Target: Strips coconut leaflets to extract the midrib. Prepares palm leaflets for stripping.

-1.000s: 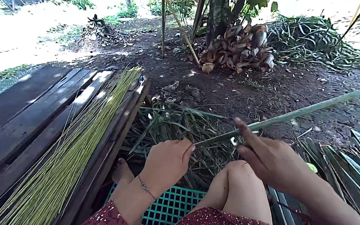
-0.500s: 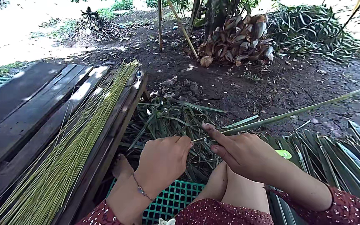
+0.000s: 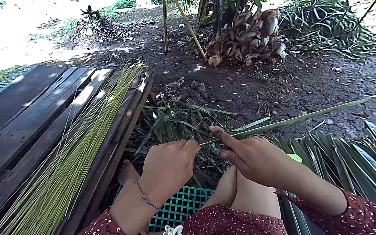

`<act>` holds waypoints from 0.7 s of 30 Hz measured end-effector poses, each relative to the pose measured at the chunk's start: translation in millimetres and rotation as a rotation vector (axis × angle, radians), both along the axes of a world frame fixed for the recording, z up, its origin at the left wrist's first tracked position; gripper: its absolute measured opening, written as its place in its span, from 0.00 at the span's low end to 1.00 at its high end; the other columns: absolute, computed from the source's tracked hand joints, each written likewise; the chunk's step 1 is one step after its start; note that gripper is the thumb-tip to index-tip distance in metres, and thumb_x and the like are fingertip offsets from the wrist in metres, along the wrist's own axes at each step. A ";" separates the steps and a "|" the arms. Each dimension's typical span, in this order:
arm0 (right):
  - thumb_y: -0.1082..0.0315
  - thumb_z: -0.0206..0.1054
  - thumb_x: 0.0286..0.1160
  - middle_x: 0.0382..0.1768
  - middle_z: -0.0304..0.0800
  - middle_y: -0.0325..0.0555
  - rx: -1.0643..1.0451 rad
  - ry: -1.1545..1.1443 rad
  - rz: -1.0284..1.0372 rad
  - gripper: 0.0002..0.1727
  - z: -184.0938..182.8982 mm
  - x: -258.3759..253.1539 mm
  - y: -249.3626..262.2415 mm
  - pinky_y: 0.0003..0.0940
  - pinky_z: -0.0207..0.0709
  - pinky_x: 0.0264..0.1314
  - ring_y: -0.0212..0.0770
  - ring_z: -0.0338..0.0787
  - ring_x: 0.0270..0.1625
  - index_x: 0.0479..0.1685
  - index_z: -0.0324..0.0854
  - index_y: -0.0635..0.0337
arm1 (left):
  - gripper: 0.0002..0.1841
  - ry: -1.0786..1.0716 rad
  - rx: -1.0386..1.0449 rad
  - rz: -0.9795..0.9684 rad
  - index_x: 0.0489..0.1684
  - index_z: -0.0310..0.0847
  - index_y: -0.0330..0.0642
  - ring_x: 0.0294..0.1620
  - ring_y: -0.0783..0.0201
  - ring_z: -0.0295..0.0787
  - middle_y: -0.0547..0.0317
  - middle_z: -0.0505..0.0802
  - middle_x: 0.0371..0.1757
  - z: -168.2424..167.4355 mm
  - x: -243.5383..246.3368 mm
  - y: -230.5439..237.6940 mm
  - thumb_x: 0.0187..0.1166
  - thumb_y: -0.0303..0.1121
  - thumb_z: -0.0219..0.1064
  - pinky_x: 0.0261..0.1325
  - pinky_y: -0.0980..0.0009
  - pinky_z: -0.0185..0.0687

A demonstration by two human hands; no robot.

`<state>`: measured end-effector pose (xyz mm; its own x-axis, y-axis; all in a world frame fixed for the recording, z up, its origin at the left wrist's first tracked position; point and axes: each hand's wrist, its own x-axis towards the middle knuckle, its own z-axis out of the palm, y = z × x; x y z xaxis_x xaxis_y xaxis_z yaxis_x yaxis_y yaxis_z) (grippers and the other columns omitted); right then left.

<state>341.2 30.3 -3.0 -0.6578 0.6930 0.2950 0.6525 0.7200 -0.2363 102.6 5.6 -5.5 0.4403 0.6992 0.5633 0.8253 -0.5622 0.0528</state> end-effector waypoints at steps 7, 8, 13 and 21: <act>0.44 0.38 0.92 0.11 0.69 0.37 0.010 0.020 0.005 0.35 -1.3 2.0 -0.2 0.39 0.67 0.15 0.42 0.76 0.14 0.83 0.71 0.58 | 0.18 0.000 0.001 -0.007 0.25 0.87 0.44 0.17 0.61 0.83 0.60 0.84 0.17 -0.4 1.5 0.4 0.83 0.38 0.55 0.15 0.66 0.69; 0.44 0.38 0.92 0.11 0.69 0.37 0.009 0.019 0.005 0.35 -1.5 2.2 -0.3 0.39 0.67 0.15 0.43 0.76 0.14 0.83 0.71 0.58 | 0.18 0.001 0.001 -0.008 0.25 0.88 0.44 0.17 0.61 0.84 0.60 0.84 0.17 -0.3 1.5 0.3 0.83 0.38 0.55 0.15 0.66 0.69; 0.44 0.36 0.92 0.12 0.70 0.37 -0.045 0.023 0.008 0.35 -0.4 3.3 0.0 0.40 0.68 0.16 0.43 0.76 0.15 0.83 0.71 0.57 | 0.18 -0.003 0.002 -0.017 0.25 0.88 0.44 0.16 0.60 0.83 0.60 0.83 0.16 -0.3 1.3 0.4 0.83 0.39 0.55 0.15 0.66 0.69; 0.45 0.38 0.92 0.12 0.71 0.37 -0.042 0.012 0.018 0.35 2.1 -2.1 2.0 0.40 0.69 0.16 0.43 0.77 0.15 0.79 0.76 0.58 | 0.18 0.008 0.031 -0.035 0.26 0.89 0.44 0.17 0.60 0.84 0.59 0.84 0.17 0.4 -5.2 1.3 0.83 0.38 0.55 0.16 0.66 0.71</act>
